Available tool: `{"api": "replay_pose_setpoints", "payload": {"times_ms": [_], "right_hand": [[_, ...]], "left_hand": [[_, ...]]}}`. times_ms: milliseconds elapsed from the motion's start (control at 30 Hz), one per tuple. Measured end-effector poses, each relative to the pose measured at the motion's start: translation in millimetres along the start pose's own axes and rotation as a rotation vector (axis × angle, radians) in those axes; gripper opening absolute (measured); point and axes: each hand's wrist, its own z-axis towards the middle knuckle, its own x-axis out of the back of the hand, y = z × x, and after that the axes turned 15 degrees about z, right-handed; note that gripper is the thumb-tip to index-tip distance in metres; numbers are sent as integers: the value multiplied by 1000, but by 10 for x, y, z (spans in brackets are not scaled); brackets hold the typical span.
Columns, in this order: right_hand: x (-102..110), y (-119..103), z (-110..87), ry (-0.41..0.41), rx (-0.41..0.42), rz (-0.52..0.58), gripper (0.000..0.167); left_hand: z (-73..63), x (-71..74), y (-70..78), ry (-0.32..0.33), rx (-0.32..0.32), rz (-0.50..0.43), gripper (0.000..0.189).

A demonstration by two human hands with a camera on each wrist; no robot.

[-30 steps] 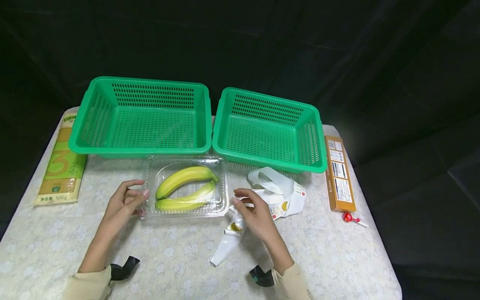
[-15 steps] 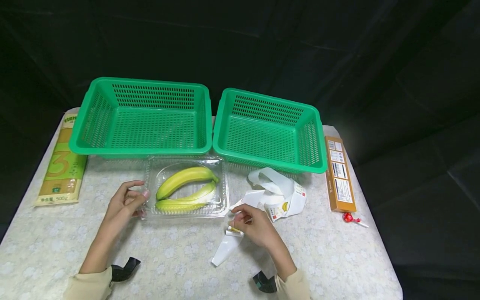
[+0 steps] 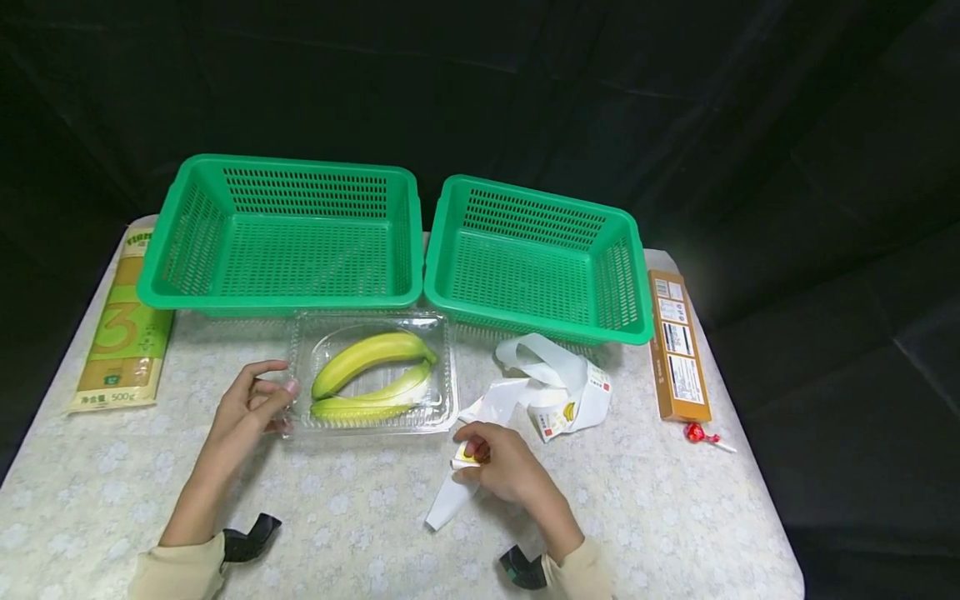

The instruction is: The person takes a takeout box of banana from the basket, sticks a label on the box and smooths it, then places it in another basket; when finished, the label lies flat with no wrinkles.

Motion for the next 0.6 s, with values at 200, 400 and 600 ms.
{"api": "replay_pose_setpoints", "payload": {"times_ms": [200,400,600], "right_hand": [[-21,-8,3,-9,-27,-33,37],[-34,-7,-6,-8,-5,-44,28],[-31,-2,-8,-9,-11,-43,21]], "left_hand": [[-6,14,-2,-2,1,8,57],[-10,15,6,7,-2,34,56],[-11,2,9,7,1,54,56]]}}
